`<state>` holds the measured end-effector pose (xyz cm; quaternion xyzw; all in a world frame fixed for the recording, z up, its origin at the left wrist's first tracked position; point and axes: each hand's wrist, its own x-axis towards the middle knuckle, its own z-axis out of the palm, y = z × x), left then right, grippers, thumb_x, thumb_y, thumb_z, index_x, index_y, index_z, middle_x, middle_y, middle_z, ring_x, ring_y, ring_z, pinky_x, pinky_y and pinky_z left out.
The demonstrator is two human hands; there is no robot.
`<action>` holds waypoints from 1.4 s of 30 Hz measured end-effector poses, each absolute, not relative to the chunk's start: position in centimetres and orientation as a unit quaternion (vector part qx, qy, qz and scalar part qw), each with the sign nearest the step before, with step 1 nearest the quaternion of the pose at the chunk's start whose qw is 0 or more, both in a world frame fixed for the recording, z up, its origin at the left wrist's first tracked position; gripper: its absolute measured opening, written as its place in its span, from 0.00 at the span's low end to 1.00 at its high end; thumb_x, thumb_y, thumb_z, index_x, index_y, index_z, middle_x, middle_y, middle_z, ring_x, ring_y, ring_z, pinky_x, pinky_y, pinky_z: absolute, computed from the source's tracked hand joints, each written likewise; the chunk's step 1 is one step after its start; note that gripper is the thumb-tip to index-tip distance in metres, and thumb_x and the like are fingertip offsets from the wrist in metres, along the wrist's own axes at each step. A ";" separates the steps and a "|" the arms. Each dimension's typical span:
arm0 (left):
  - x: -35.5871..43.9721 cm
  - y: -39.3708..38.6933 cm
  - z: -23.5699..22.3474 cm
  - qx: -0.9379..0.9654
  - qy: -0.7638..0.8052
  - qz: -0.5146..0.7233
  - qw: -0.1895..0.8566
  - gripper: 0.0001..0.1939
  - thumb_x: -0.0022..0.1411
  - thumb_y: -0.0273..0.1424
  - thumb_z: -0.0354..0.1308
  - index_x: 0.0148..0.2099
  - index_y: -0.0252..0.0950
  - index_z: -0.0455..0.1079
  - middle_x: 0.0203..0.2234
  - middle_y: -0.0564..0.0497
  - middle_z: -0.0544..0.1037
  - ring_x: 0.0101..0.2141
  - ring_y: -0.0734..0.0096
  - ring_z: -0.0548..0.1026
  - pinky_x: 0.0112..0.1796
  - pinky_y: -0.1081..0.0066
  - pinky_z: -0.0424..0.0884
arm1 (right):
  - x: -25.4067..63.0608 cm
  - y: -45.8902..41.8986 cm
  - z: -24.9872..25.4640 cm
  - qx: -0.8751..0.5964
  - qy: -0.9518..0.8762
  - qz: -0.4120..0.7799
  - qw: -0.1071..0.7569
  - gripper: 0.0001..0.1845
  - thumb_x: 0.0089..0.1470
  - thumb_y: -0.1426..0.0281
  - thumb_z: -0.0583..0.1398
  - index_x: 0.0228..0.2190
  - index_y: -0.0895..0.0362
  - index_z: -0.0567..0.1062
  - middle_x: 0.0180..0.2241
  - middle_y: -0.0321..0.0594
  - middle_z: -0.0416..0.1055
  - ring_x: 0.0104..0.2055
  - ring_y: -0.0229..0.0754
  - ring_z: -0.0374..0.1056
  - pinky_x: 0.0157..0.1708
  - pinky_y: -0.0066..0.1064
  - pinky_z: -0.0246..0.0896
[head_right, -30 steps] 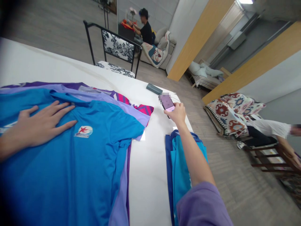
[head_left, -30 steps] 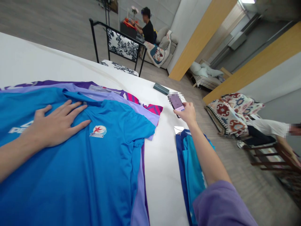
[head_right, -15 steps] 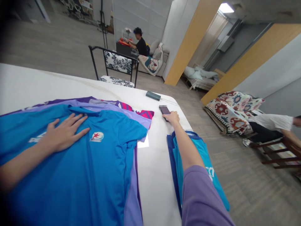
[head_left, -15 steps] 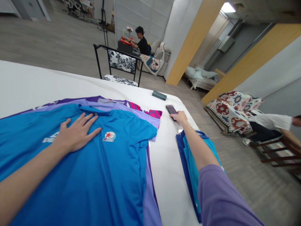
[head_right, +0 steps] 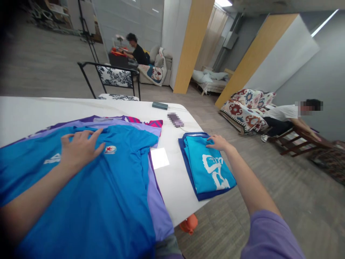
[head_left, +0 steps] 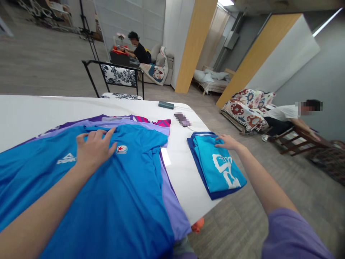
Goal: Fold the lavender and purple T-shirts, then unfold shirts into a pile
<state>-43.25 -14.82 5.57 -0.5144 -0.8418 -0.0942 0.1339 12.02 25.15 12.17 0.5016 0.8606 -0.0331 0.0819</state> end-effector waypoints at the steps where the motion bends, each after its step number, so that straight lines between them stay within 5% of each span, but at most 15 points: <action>1: -42.1 -14.6 6.1 -0.524 -0.835 -0.107 0.128 0.38 0.84 0.47 0.38 0.86 0.35 0.54 0.68 0.32 0.75 0.68 0.40 0.70 0.71 0.42 0.51 | 12.7 23.8 12.1 0.510 0.857 -0.032 0.076 0.20 0.64 0.61 0.72 0.55 0.52 0.86 0.64 0.48 0.79 0.66 0.59 0.74 0.67 0.45 0.67; 5: -36.1 -13.1 7.3 -0.563 -0.799 -0.208 -0.029 0.40 0.79 0.52 0.49 0.83 0.37 0.62 0.63 0.34 0.81 0.63 0.38 0.76 0.66 0.46 0.65 | 13.3 18.6 14.1 0.472 0.877 -0.052 -0.072 0.16 0.72 0.64 0.61 0.54 0.55 0.84 0.58 0.50 0.82 0.61 0.54 0.75 0.66 0.45 0.68; 9: -28.0 -10.8 7.6 -0.539 -0.703 -0.347 -0.306 0.41 0.72 0.61 0.57 0.75 0.41 0.72 0.64 0.36 0.81 0.65 0.39 0.77 0.64 0.51 0.73 | 14.9 9.9 19.9 0.378 0.894 -0.151 -0.187 0.22 0.75 0.52 0.58 0.57 0.52 0.80 0.57 0.47 0.82 0.50 0.52 0.77 0.55 0.44 0.76; 11: -23.5 -9.5 7.1 -0.526 -0.664 -0.361 -0.391 0.44 0.73 0.67 0.50 0.73 0.40 0.72 0.66 0.34 0.80 0.63 0.41 0.80 0.60 0.52 0.77 | 16.3 3.4 22.7 0.302 0.915 -0.211 -0.166 0.21 0.75 0.50 0.61 0.57 0.50 0.80 0.56 0.45 0.82 0.50 0.50 0.78 0.51 0.39 0.76; 15: -14.7 -7.9 5.6 -0.492 -0.584 -0.325 -0.557 0.58 0.69 0.77 0.31 0.72 0.36 0.70 0.60 0.27 0.82 0.49 0.45 0.87 0.45 0.54 0.83 | 19.2 -9.3 25.2 0.151 0.939 -0.300 -0.074 0.06 0.72 0.65 0.65 0.49 0.49 0.79 0.52 0.44 0.81 0.51 0.47 0.78 0.53 0.37 0.73; 18: -9.5 -7.7 4.6 -0.480 -0.532 -0.299 -0.629 0.59 0.64 0.81 0.36 0.68 0.38 0.73 0.56 0.27 0.83 0.45 0.49 0.87 0.41 0.57 0.82 | 21.4 -15.2 23.8 0.137 0.924 -0.354 -0.041 0.07 0.64 0.69 0.69 0.44 0.50 0.78 0.45 0.42 0.81 0.45 0.46 0.78 0.47 0.36 0.73; 23: -4.4 -8.3 3.3 -0.513 -0.492 -0.302 -0.636 0.43 0.64 0.69 0.65 0.66 0.43 0.71 0.53 0.33 0.83 0.43 0.54 0.84 0.41 0.59 0.79 | 25.1 -17.3 19.3 0.240 0.886 -0.396 0.017 0.13 0.64 0.63 0.71 0.50 0.50 0.82 0.48 0.40 0.84 0.48 0.46 0.80 0.52 0.37 0.76; 27: -2.2 -10.1 2.7 -0.571 -0.501 -0.329 -0.561 0.24 0.71 0.51 0.67 0.59 0.43 0.72 0.51 0.39 0.82 0.50 0.51 0.81 0.50 0.55 0.79 | 24.0 -11.9 16.1 0.374 0.842 -0.385 -0.061 0.24 0.71 0.47 0.66 0.56 0.51 0.81 0.55 0.44 0.83 0.51 0.49 0.81 0.50 0.38 0.78; 30: -0.7 -12.2 2.7 -0.617 -0.512 -0.325 -0.501 0.14 0.69 0.39 0.68 0.52 0.42 0.72 0.48 0.43 0.81 0.52 0.50 0.79 0.60 0.51 0.75 | 18.7 -4.8 13.5 0.478 0.818 -0.285 -0.145 0.29 0.73 0.43 0.61 0.54 0.55 0.79 0.53 0.48 0.83 0.47 0.49 0.81 0.49 0.40 0.78; 32: 0.1 -13.3 2.8 -0.638 -0.519 -0.313 -0.475 0.10 0.68 0.35 0.68 0.47 0.41 0.71 0.46 0.45 0.81 0.51 0.51 0.79 0.63 0.49 0.73 | 14.0 -0.3 11.8 0.525 0.816 -0.200 -0.134 0.33 0.71 0.42 0.64 0.59 0.56 0.76 0.58 0.53 0.81 0.53 0.53 0.81 0.55 0.42 0.76; 35: 0.4 -14.1 3.0 -0.648 -0.533 -0.305 -0.450 0.07 0.69 0.33 0.65 0.44 0.41 0.70 0.47 0.45 0.81 0.50 0.52 0.79 0.63 0.50 0.73 | 8.0 4.3 10.1 0.557 0.820 -0.125 -0.040 0.35 0.66 0.46 0.69 0.61 0.58 0.75 0.67 0.62 0.74 0.64 0.63 0.76 0.63 0.49 0.72; 38: -0.6 -14.1 3.2 -0.643 -0.538 -0.304 -0.452 0.10 0.69 0.39 0.67 0.42 0.40 0.72 0.43 0.46 0.82 0.47 0.52 0.81 0.60 0.52 0.75 | 6.3 7.0 9.9 0.545 0.829 -0.127 0.004 0.22 0.69 0.57 0.66 0.57 0.57 0.77 0.65 0.59 0.77 0.64 0.64 0.76 0.64 0.51 0.70; 42: -3.4 -13.8 4.1 -0.606 -0.541 -0.334 -0.478 0.24 0.66 0.55 0.70 0.47 0.39 0.79 0.42 0.43 0.85 0.48 0.46 0.83 0.60 0.49 0.76 | 9.9 8.9 11.7 0.492 0.829 -0.244 -0.107 0.17 0.73 0.56 0.59 0.50 0.55 0.77 0.49 0.45 0.83 0.51 0.50 0.78 0.54 0.39 0.74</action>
